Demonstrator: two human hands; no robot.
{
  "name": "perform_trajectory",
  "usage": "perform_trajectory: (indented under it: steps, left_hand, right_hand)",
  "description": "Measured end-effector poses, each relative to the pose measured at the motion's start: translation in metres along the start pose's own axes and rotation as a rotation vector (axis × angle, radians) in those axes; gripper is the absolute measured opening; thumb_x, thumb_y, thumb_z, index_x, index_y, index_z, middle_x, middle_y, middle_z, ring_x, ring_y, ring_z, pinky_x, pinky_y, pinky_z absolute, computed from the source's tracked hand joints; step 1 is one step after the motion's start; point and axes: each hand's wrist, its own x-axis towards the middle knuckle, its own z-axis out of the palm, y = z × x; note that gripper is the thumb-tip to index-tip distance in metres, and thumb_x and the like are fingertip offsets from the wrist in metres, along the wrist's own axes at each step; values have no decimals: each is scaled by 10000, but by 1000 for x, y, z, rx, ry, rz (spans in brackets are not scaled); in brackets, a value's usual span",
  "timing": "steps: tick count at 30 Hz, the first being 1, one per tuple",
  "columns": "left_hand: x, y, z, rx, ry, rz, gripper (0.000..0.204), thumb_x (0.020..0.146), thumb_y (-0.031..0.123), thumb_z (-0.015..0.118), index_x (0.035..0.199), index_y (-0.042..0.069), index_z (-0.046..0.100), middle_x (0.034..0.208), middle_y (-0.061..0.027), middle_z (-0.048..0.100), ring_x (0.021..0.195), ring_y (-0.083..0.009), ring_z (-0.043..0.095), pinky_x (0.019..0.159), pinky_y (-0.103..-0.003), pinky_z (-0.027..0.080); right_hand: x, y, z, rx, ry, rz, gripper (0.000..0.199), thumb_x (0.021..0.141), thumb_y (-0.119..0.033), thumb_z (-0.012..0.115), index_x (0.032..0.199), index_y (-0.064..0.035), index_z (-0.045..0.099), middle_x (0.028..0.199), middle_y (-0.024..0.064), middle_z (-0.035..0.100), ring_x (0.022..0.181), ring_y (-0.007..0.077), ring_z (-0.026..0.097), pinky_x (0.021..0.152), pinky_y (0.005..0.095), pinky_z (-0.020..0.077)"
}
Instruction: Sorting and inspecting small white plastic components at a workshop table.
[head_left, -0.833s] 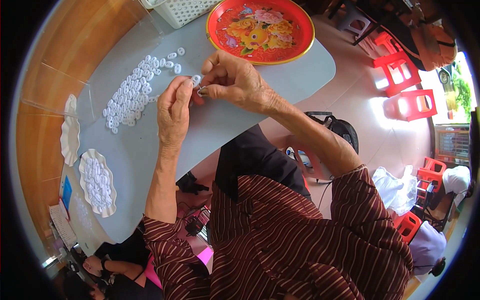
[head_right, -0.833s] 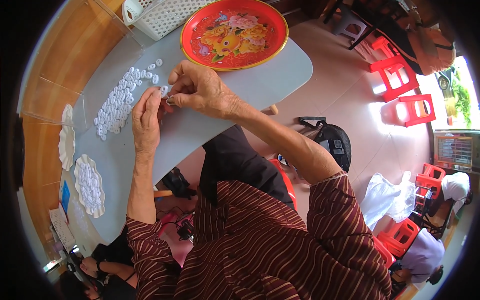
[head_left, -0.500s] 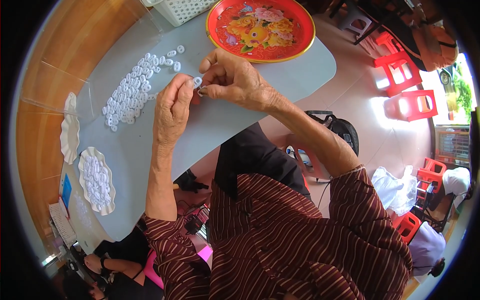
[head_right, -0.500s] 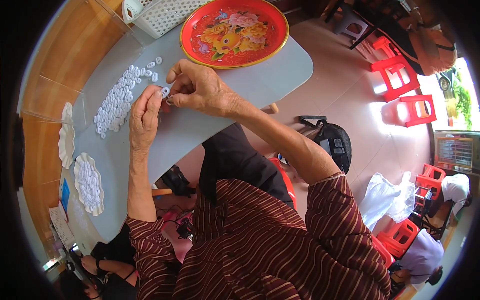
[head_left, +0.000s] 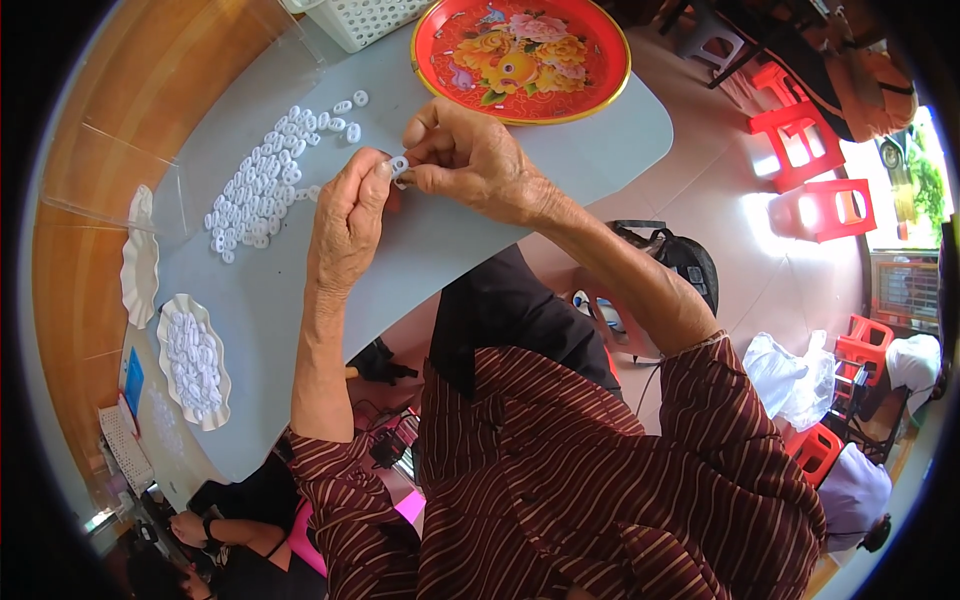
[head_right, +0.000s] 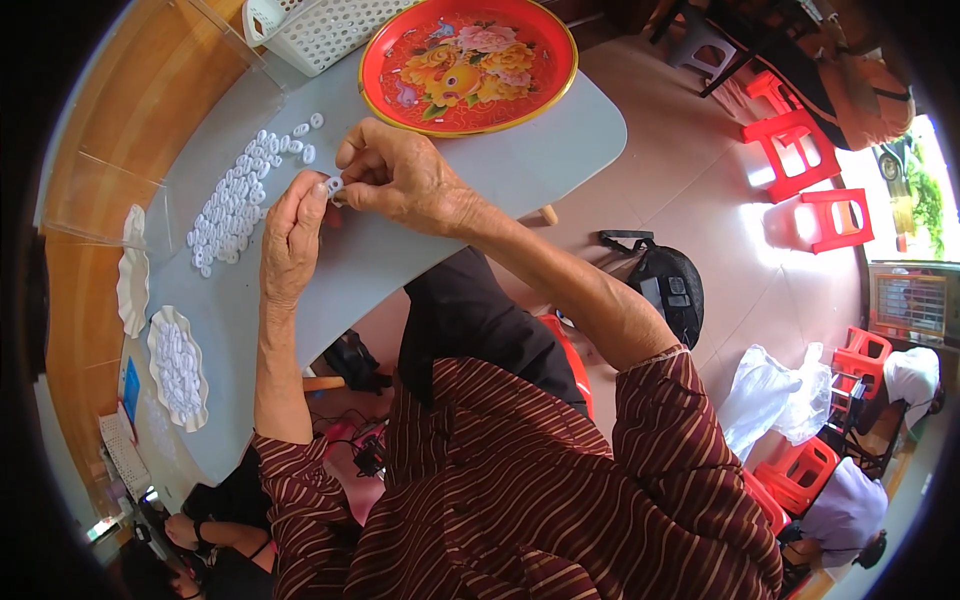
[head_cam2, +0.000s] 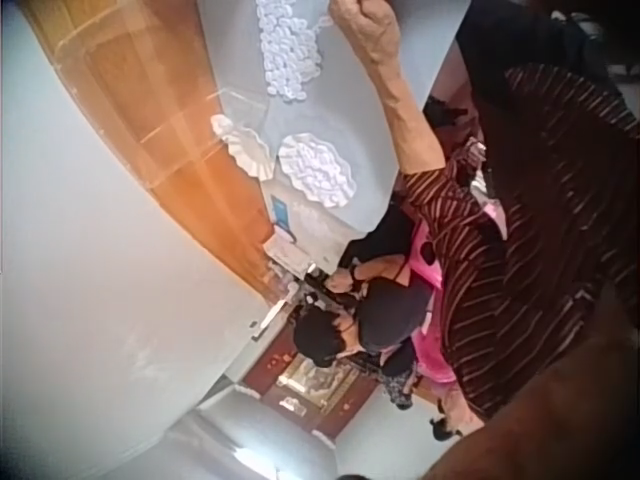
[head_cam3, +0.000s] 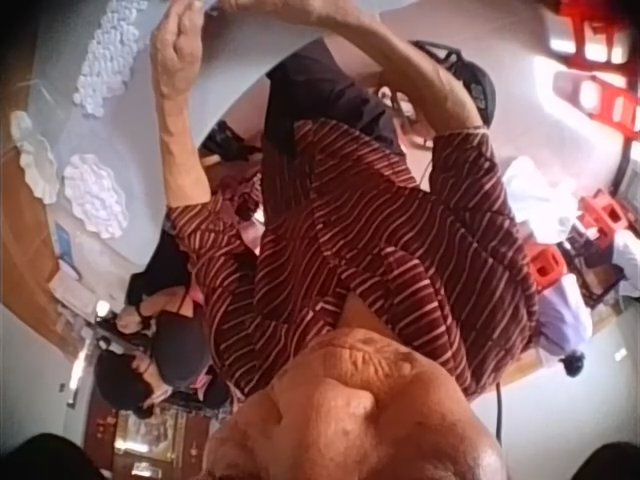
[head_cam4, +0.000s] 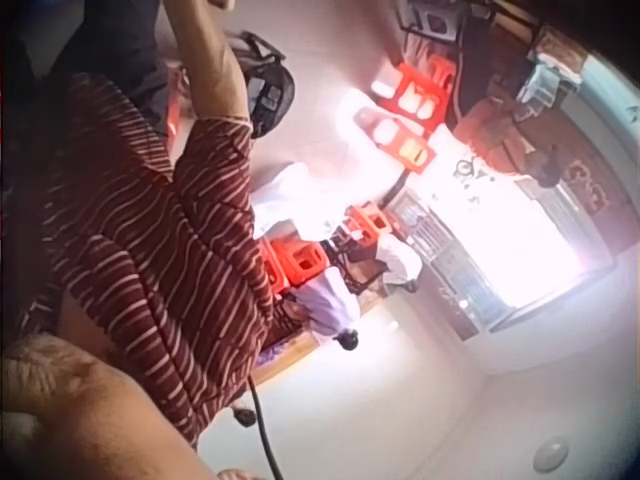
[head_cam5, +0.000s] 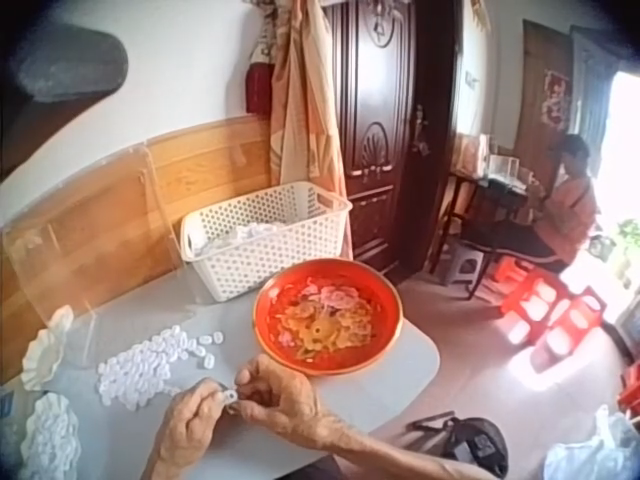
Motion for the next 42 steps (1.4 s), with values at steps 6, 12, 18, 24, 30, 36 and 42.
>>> perform_trajectory:
  steps: [6, 12, 18, 24, 30, 36, 42]
  left_hand:
    - [0, 2, 4, -21, 45, -25, 297, 972, 273, 433, 942, 5, 557, 689, -34, 491, 638, -121, 427, 583, -280, 375]
    - [0, 2, 5, -14, 38, -12, 279, 966, 254, 434, 944, -3, 540, 686, -49, 485, 637, -135, 433, 588, -295, 383]
    - [0, 1, 5, 25, 49, -5, 241, 954, 217, 430, 940, 0, 534, 674, -64, 473, 632, -140, 428, 577, -302, 382]
    - [1, 8, 8, -12, 114, 72, 195, 948, 181, 451, 886, 7, 515, 620, -75, 401, 562, -135, 362, 507, -302, 347]
    - [1, 5, 6, 24, 72, 85, 205, 957, 190, 446, 877, 9, 500, 623, -78, 418, 558, -150, 371, 511, -307, 355]
    - [1, 5, 7, 18, 61, 63, 225, 966, 213, 430, 902, 8, 497, 634, -97, 408, 571, -161, 379, 527, -321, 365]
    - [1, -1, 2, -20, 55, -16, 289, 964, 254, 409, 920, -11, 517, 674, -55, 446, 625, -138, 394, 575, -302, 368]
  right_hand:
    - [1, 6, -1, 6, 20, -31, 213, 793, 27, 614, 960, 18, 481, 781, 87, 641, 729, 104, 617, 668, 252, 501]
    - [0, 1, -3, 34, -28, 17, 206, 856, -30, 639, 1004, 3, 500, 847, 63, 625, 760, 95, 599, 708, 236, 500]
    - [-1, -1, -2, 56, -11, 48, 215, 859, -51, 647, 1007, 5, 500, 855, 74, 644, 759, 101, 611, 701, 241, 507]
    - [-1, -1, -1, 13, 5, -2, 216, 812, 22, 618, 975, 33, 477, 782, 107, 660, 720, 121, 641, 670, 258, 515]
    - [-2, 0, -2, 64, 15, 43, 207, 880, -69, 628, 1022, 7, 499, 860, 85, 648, 753, 103, 618, 685, 235, 514]
    - [-3, 0, -1, 20, 7, 14, 192, 890, -72, 614, 1019, 10, 497, 856, 83, 648, 732, 102, 621, 677, 229, 515]
    - [-4, -4, -2, -132, -23, 14, 314, 830, -53, 677, 1092, 4, 514, 830, 49, 629, 770, 86, 601, 690, 226, 497]
